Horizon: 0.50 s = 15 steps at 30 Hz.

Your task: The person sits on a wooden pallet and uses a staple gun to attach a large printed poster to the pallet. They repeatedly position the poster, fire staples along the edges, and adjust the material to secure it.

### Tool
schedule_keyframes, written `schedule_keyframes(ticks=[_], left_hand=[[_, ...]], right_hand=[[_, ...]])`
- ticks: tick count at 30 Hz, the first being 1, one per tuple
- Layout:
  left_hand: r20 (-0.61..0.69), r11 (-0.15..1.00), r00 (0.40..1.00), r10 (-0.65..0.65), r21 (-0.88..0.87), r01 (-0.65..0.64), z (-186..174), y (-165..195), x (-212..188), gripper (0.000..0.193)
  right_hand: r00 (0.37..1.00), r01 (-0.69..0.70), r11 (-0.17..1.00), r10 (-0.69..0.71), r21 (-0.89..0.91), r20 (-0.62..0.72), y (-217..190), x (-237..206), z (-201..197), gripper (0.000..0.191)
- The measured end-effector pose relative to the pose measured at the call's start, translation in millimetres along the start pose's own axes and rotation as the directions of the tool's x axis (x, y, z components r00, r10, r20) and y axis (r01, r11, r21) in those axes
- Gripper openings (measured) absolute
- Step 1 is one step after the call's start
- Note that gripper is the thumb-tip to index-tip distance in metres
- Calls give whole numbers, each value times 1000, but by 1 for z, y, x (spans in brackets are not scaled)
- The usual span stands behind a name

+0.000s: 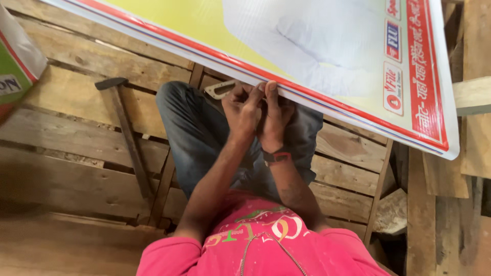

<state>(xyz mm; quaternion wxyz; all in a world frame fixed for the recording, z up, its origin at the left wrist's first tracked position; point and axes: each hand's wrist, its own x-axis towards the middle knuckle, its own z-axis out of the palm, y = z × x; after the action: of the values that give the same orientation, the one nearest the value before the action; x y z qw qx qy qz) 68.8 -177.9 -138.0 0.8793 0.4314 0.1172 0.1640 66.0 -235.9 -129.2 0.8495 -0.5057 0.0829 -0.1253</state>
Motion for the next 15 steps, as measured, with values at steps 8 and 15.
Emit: schedule_keyframes(ticks=[8, 15], left_hand=[[393, 627, 917, 62, 700, -343, -85, -20, 50, 22], [587, -259, 791, 171, 802, -539, -105, -90, 43, 68]], right_hand=[[989, 137, 983, -143, 120, 39, 24, 0, -8, 13], [989, 142, 975, -148, 169, 27, 30, 2, -9, 25]])
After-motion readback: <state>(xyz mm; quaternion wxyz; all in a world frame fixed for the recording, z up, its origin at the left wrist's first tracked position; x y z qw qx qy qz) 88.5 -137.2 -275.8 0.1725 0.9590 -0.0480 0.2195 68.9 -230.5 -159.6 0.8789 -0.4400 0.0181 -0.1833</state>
